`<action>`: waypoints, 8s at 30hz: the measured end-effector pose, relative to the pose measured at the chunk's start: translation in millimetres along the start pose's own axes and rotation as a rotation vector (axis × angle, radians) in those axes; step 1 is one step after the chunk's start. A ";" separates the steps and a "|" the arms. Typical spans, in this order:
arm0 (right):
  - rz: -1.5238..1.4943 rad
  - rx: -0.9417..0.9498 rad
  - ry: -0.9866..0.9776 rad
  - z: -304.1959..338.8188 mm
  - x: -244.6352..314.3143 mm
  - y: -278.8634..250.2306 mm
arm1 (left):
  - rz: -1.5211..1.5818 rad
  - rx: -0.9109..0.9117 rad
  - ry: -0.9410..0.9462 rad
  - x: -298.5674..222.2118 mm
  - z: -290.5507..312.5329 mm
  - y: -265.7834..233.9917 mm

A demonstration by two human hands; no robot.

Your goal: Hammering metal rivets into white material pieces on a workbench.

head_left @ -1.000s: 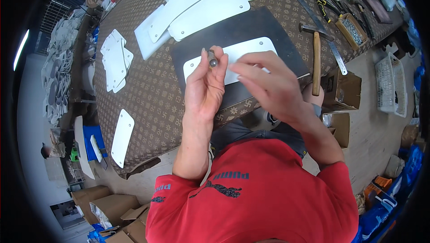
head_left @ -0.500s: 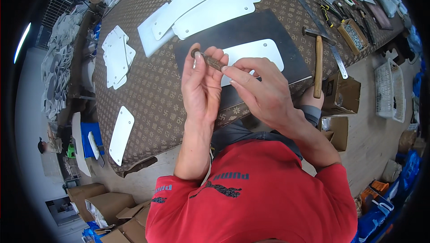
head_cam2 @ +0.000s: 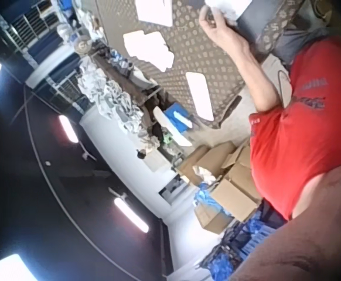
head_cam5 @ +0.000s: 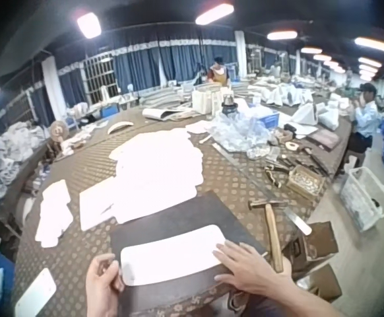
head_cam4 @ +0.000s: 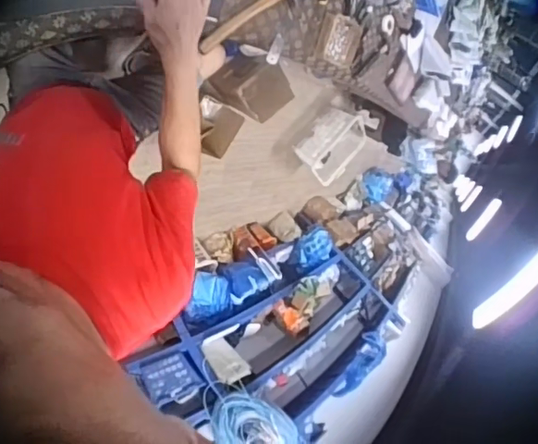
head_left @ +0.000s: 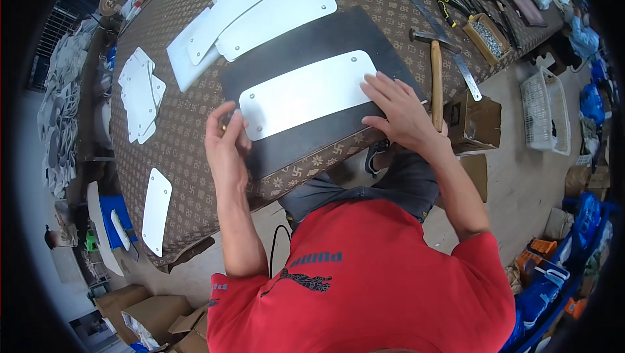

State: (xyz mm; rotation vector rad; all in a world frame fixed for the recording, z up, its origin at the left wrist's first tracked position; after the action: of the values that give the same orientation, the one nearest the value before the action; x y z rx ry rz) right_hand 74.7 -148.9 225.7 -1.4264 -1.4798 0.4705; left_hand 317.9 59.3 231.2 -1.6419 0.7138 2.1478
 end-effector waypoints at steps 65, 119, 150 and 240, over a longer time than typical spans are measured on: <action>-0.460 0.294 0.345 52.2 -0.1 -40.4 | -0.607 0.334 0.160 -42.8 32.5 3.7; -0.336 -0.308 0.383 -2.0 8.7 -43.0 | -0.272 -0.304 0.694 -154.1 -216.3 -30.9; -2.187 -0.240 0.979 83.3 -114.8 13.7 | -1.264 -0.218 1.025 -122.3 -47.0 -147.5; -0.915 0.024 0.743 -16.6 79.9 -59.3 | -0.352 0.355 0.378 5.1 -34.5 33.2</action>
State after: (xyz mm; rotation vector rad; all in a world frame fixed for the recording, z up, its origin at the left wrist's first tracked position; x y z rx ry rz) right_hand 71.7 -95.6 311.4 -0.6377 -1.2976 -0.5565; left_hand 325.4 12.1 225.3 -1.8254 0.7864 1.3964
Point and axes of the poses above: each hand's wrist, its own z-axis away from the middle knuckle, its own y-axis out of the palm, x = y × z, the point moved 6 cm from there along -z, towards the middle knuckle, and after that the axes turned 5 degrees about x, right-handed, at the moved point
